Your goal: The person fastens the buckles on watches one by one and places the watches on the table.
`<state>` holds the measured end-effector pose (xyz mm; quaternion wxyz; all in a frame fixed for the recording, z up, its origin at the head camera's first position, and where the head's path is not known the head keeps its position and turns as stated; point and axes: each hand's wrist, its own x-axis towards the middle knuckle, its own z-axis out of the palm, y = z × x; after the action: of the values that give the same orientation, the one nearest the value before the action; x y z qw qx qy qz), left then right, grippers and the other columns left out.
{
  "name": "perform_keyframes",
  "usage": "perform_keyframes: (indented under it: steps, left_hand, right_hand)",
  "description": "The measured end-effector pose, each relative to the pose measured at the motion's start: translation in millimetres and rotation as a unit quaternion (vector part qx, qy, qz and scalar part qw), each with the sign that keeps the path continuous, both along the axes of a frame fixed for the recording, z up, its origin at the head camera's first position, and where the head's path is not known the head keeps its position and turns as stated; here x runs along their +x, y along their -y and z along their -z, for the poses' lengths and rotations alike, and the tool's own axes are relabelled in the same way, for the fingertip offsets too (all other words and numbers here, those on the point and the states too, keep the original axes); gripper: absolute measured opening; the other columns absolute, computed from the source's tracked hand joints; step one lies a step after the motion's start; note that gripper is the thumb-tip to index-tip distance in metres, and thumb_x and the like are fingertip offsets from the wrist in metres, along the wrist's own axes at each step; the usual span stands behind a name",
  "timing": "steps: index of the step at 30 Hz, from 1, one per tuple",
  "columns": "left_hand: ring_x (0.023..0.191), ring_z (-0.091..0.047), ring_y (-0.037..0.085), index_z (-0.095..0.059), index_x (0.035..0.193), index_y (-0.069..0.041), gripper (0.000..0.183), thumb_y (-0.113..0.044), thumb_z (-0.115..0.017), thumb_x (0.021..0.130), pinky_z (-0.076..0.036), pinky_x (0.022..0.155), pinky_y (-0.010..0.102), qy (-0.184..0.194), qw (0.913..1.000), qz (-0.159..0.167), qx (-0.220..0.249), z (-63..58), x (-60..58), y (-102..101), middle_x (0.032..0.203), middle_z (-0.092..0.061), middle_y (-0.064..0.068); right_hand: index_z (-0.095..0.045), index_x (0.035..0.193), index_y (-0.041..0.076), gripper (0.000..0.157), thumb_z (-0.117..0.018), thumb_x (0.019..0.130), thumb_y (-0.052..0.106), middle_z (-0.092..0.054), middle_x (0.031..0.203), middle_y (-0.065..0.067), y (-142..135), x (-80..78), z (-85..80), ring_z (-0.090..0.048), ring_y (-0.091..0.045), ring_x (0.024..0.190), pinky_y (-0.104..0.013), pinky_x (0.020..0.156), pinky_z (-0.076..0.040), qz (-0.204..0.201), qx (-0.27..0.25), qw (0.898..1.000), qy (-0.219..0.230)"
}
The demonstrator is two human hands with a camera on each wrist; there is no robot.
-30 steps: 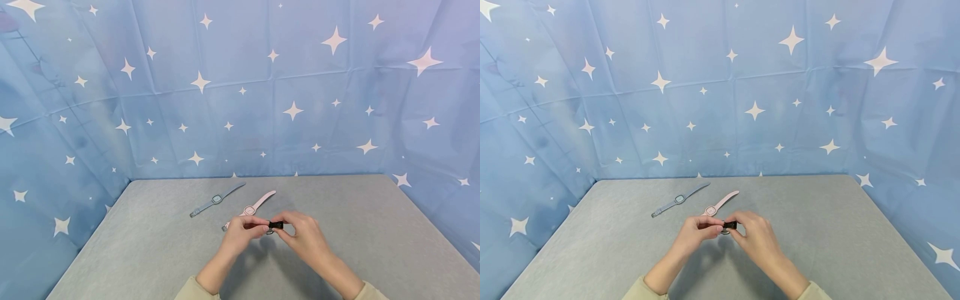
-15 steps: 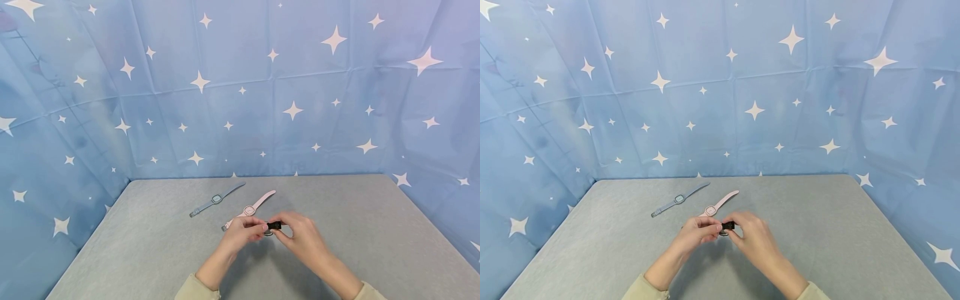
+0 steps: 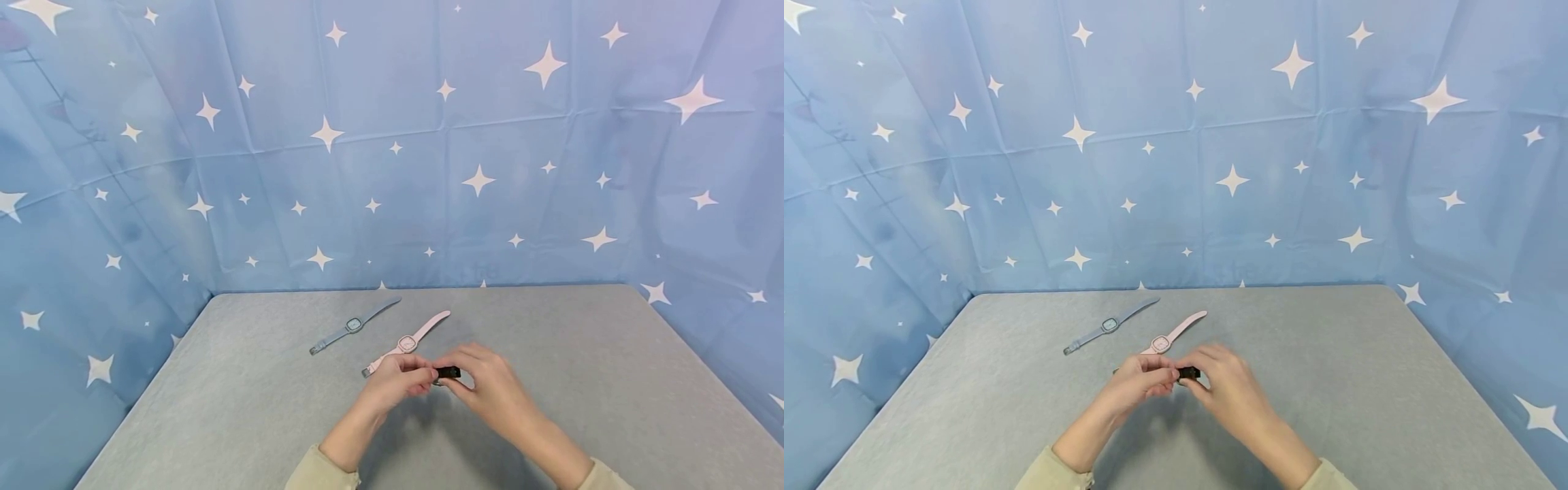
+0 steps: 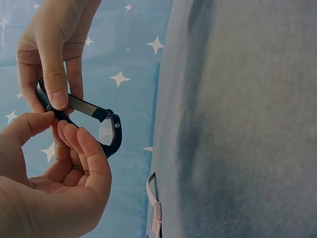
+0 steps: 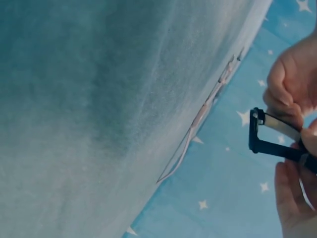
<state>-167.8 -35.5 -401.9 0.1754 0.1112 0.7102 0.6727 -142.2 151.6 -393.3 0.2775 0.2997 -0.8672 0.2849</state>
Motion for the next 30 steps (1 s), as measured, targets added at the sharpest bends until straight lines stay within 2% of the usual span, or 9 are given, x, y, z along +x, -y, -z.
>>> perform_keyframes:
  steps: [5,9,14,19,21,24,26,30]
  left_hand:
    - [0.071,-0.059,0.006,-0.068,0.096,0.007,0.020,-0.011,-0.063,0.088,-0.055,0.073,0.027,-0.017,0.9996,-0.002,-0.020,-1.2,-1.6,0.1,0.072,-0.061,-0.006]
    - [0.071,-0.059,0.006,-0.068,0.096,0.005,0.020,-0.012,-0.063,0.089,-0.057,0.075,0.031,-0.016,0.9994,-0.004,-0.030,0.3,-2.7,3.4,0.073,-0.061,-0.006]
    - [0.071,-0.059,0.005,-0.068,0.098,0.006,0.021,-0.013,-0.063,0.091,-0.056,0.076,0.029,-0.006,0.9996,0.000,-0.027,0.5,-2.4,5.4,0.074,-0.061,-0.006]
    - [0.074,-0.061,0.005,-0.069,0.104,0.007,0.025,-0.014,-0.066,0.091,-0.056,0.077,0.027,-0.008,0.9998,-0.010,-0.012,-2.7,0.8,4.0,0.081,-0.066,-0.003]
    - [0.077,-0.061,0.005,-0.069,0.105,0.006,0.024,-0.012,-0.067,0.090,-0.055,0.077,0.026,-0.031,0.9994,-0.014,-0.012,-3.7,2.3,3.4,0.087,-0.069,0.005]
    - [0.079,-0.062,0.005,-0.071,0.102,0.003,0.018,-0.010,-0.071,0.090,-0.052,0.075,0.021,-0.096,0.9947,-0.020,-0.030,-3.5,3.0,2.6,0.095,-0.071,0.015]
    - [0.080,-0.063,0.005,-0.072,0.098,0.000,0.013,-0.009,-0.073,0.089,-0.052,0.074,0.019,-0.147,0.9876,-0.027,-0.049,-3.4,3.1,2.3,0.098,-0.071,0.018]
    - [0.082,-0.065,0.006,-0.075,0.094,-0.008,0.008,-0.012,-0.075,0.088,-0.054,0.076,0.018,-0.219,0.9711,-0.041,-0.086,-4.3,3.5,1.9,0.096,-0.072,0.011]
  right_hand:
    - [-0.076,0.096,0.022,0.035,-0.089,0.068,0.005,-0.072,0.091,0.015,-1.1,0.3,0.2,-0.063,-0.002,0.083,-0.020,0.070,-0.054,-0.010,-0.017,1.000,-0.008]
    - [-0.076,0.096,0.022,0.034,-0.089,0.068,0.006,-0.072,0.091,0.015,-1.4,0.8,0.1,-0.063,-0.002,0.082,-0.019,0.067,-0.052,-0.012,-0.023,1.000,-0.007]
    - [-0.076,0.096,0.022,0.033,-0.088,0.070,0.007,-0.073,0.092,0.015,-1.0,1.8,-1.2,-0.063,-0.002,0.082,-0.019,0.065,-0.051,-0.002,-0.020,1.000,0.007]
    - [-0.076,0.095,0.020,0.031,-0.087,0.071,0.004,-0.074,0.092,0.013,-1.3,2.4,-3.9,-0.066,-0.003,0.082,-0.020,0.067,-0.054,0.008,-0.039,0.999,0.030]
    - [-0.077,0.095,0.018,0.029,-0.086,0.072,0.003,-0.074,0.091,0.012,-1.7,1.9,-4.9,-0.067,-0.002,0.082,-0.021,0.069,-0.055,0.007,-0.056,0.998,0.039]
    - [-0.077,0.094,0.016,0.027,-0.085,0.073,0.002,-0.075,0.090,0.009,-2.5,1.5,-6.1,-0.067,0.000,0.080,-0.022,0.069,-0.057,0.004,-0.086,0.994,0.067]
    - [-0.077,0.095,0.016,0.026,-0.084,0.074,0.003,-0.076,0.090,0.008,-3.1,1.4,-7.0,-0.069,0.000,0.080,-0.023,0.070,-0.058,0.000,-0.106,0.990,0.094]
    - [-0.077,0.097,0.015,0.023,-0.082,0.078,0.005,-0.077,0.092,0.006,-4.3,1.6,-8.1,-0.072,-0.004,0.084,-0.025,0.074,-0.060,-0.008,-0.131,0.981,0.142]
